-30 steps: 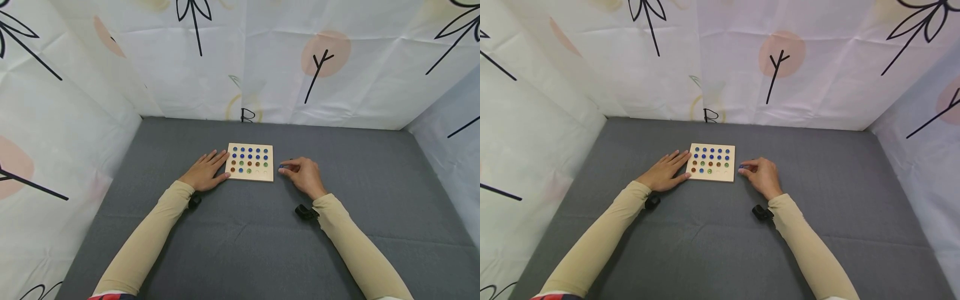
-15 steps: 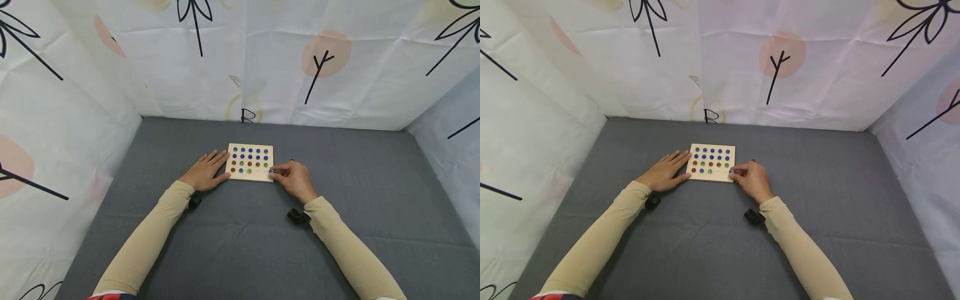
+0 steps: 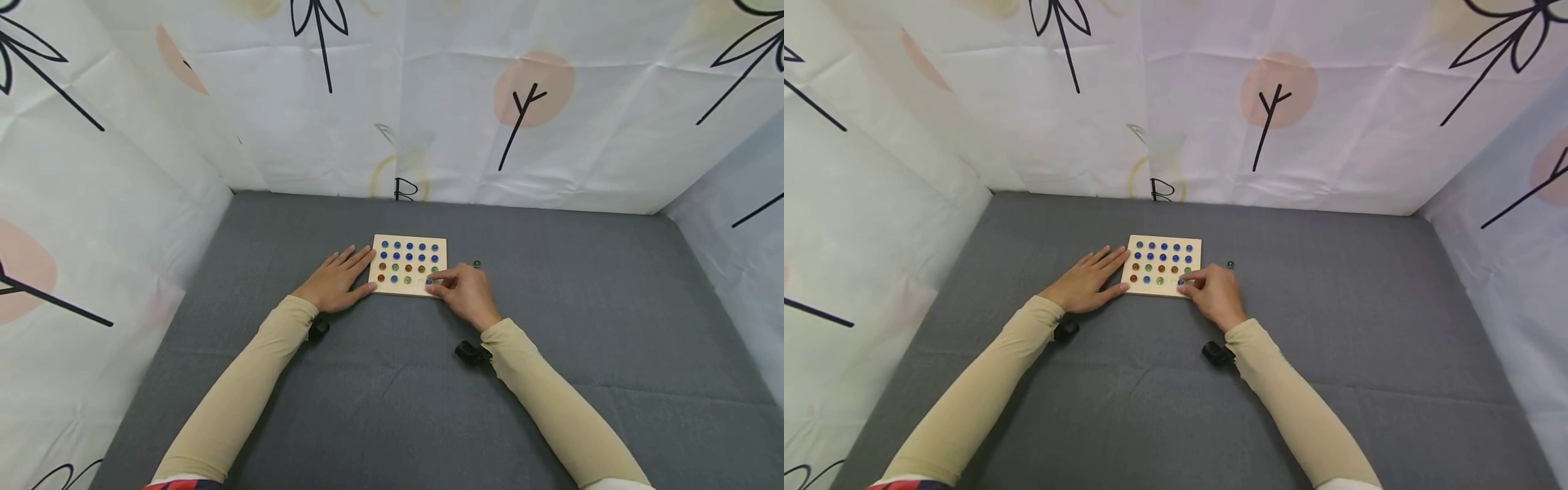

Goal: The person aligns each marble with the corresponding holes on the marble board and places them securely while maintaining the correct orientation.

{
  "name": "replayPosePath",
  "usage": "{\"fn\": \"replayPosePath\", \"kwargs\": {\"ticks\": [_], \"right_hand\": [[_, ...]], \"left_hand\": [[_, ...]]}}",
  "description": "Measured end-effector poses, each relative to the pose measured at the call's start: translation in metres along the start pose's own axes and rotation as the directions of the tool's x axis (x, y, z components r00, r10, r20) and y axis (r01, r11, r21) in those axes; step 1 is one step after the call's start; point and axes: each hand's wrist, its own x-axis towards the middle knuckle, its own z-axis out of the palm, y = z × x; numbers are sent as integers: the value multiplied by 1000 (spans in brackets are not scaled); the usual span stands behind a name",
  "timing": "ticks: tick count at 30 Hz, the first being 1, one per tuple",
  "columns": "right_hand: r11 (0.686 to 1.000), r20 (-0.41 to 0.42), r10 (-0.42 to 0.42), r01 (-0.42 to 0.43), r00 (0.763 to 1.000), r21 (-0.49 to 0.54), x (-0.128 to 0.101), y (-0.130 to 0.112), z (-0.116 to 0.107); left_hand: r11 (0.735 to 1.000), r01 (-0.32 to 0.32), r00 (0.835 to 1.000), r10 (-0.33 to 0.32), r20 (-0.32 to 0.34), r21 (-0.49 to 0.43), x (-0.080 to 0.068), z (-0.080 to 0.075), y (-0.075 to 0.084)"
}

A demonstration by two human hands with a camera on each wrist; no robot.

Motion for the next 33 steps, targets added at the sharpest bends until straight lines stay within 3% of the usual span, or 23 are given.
{"fn": "replayPosePath", "kwargs": {"ticks": [33], "right_hand": [[999, -21, 32, -32, 999, -23, 4, -11, 12]], "left_hand": [[1000, 6, 1000, -6, -12, -7, 1, 3, 0]]}}
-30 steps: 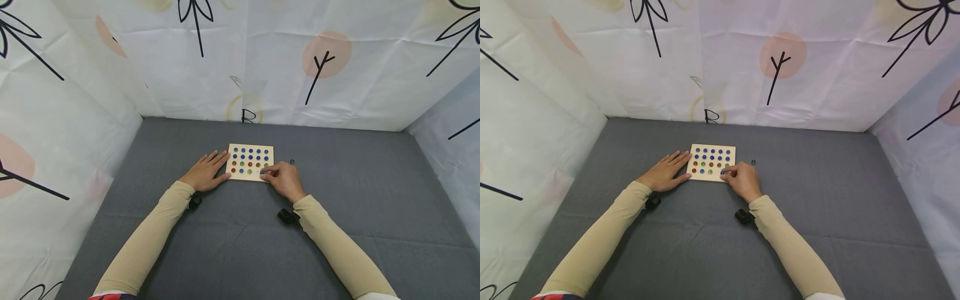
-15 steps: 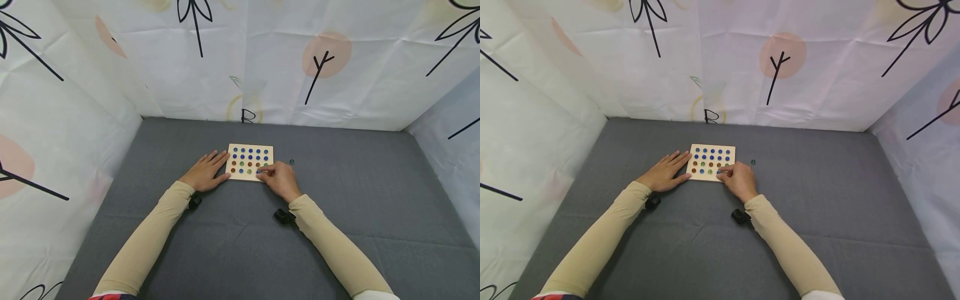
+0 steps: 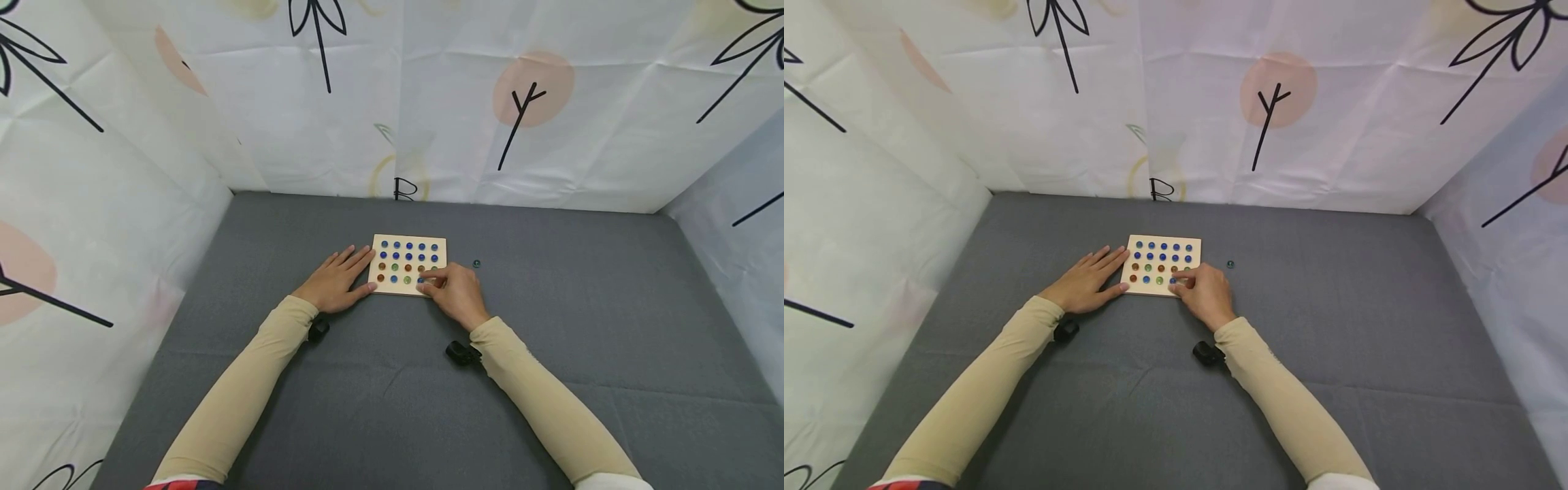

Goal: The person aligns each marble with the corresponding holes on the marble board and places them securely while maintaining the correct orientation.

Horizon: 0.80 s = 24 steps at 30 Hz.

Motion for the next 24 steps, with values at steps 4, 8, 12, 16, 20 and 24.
{"fn": "replayPosePath", "kwargs": {"ticks": [4, 8, 12, 16, 20, 24], "right_hand": [[1000, 3, 6, -6, 1000, 2, 0, 0, 0], [1000, 9, 4, -4, 1000, 6, -1, 0, -2], [1000, 2, -13, 13, 1000, 14, -2, 2, -7], [999, -24, -41, 41, 999, 14, -4, 6, -12], [999, -52, -46, 46, 998, 8, -5, 12, -18], [1000, -68, -23, 22, 997, -6, -5, 19, -24]], "left_hand": [[1000, 1, 1000, -1, 4, 3, 0, 0, 0], [1000, 1, 1000, -1, 6, 10, 0, 0, -1], [1000, 1, 1000, -1, 10, 15, 1, -1, 0], [1000, -1, 1000, 0, 13, 17, 1, -2, 0], [1000, 3, 1000, -3, 21, 15, 1, -2, 1], [1000, 5, 1000, -5, 24, 13, 0, -2, 1]]}}
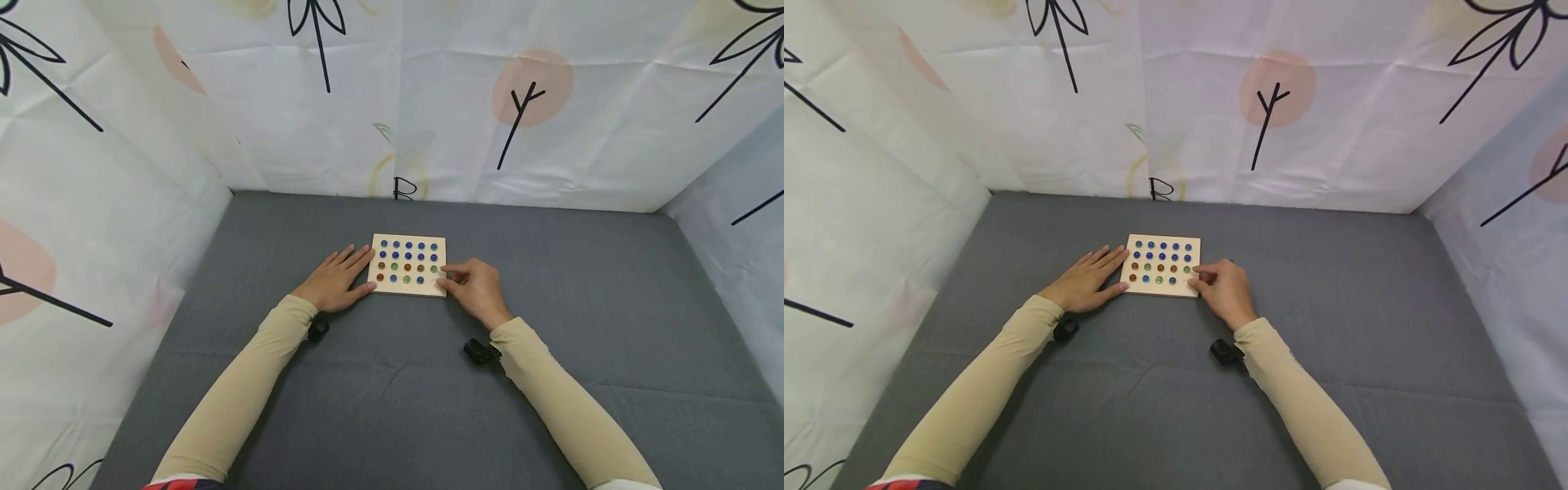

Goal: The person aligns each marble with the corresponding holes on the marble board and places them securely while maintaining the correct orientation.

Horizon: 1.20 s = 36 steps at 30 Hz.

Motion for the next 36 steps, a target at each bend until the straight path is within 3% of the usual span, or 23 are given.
{"fn": "replayPosePath", "kwargs": {"ticks": [16, 36], "right_hand": [[994, -58, 77, -81, 995, -69, 11, 38, -28], [989, -42, 111, -115, 993, -88, 14, 51, -32]], "left_hand": [[1000, -10, 1000, 9, -9, -6, 2, 3, -4], [1000, -6, 1000, 6, -1, -3, 0, 1, -2]]}}
